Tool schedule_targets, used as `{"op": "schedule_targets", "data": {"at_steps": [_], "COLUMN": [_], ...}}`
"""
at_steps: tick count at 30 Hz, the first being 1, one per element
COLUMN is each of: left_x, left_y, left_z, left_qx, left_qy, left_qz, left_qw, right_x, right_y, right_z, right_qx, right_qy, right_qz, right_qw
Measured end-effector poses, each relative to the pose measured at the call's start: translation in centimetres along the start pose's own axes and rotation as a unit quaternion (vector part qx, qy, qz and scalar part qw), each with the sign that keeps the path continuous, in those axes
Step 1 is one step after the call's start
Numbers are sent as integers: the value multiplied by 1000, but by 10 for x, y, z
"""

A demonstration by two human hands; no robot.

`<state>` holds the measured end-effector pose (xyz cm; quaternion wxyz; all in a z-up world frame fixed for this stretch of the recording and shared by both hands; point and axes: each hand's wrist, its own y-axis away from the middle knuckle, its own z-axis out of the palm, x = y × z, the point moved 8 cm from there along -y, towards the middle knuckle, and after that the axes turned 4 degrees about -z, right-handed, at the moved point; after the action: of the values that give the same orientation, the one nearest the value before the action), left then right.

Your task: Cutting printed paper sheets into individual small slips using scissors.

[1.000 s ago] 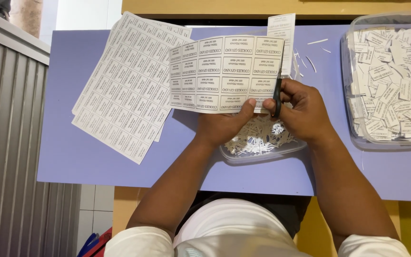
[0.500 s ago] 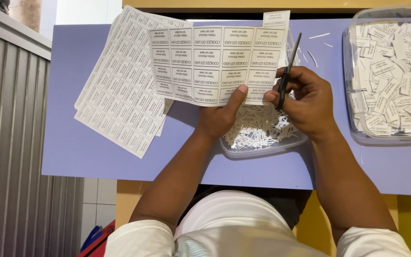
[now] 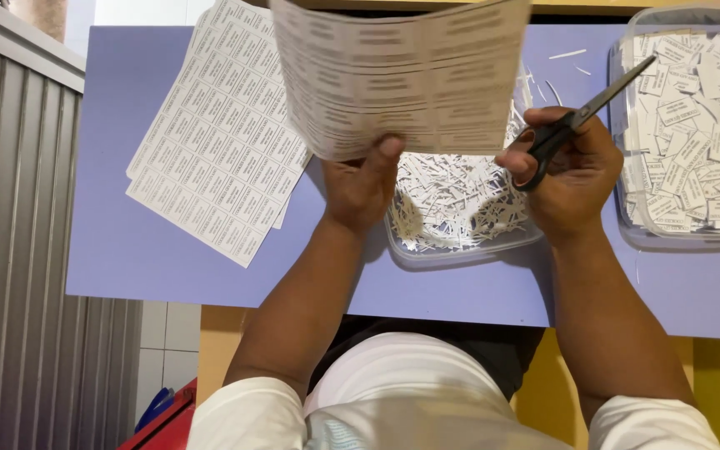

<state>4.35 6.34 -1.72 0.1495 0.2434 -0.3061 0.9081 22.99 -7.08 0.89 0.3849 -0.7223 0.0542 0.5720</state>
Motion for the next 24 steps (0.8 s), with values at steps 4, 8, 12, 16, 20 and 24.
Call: {"op": "schedule_targets", "data": {"at_steps": [4, 8, 12, 16, 20, 24], "left_x": [-5, 4, 0, -14, -28, -29], "left_y": [-9, -21, -20, -15, -6, -4], "left_z": [-3, 7, 2, -5, -9, -20], "left_qx": [24, 89, 106, 96, 89, 60], "left_qy": [15, -34, -24, -12, -20, -92], "left_qz": [-44, -10, -16, -20, -33, -32], "left_qw": [999, 995, 994, 995, 995, 993], "right_x": [-16, -39, -32, -27, -21, -20], "right_y": [-3, -8, -1, -4, -3, -3], "right_z": [19, 49, 60, 59, 59, 57], "right_qx": [-96, -225, -287, -300, -304, -295], "right_qy": [-50, 75, 107, 108, 96, 89], "right_qz": [-46, -114, -90, -62, -50, -61], "right_qw": [993, 965, 948, 946, 947, 949]}}
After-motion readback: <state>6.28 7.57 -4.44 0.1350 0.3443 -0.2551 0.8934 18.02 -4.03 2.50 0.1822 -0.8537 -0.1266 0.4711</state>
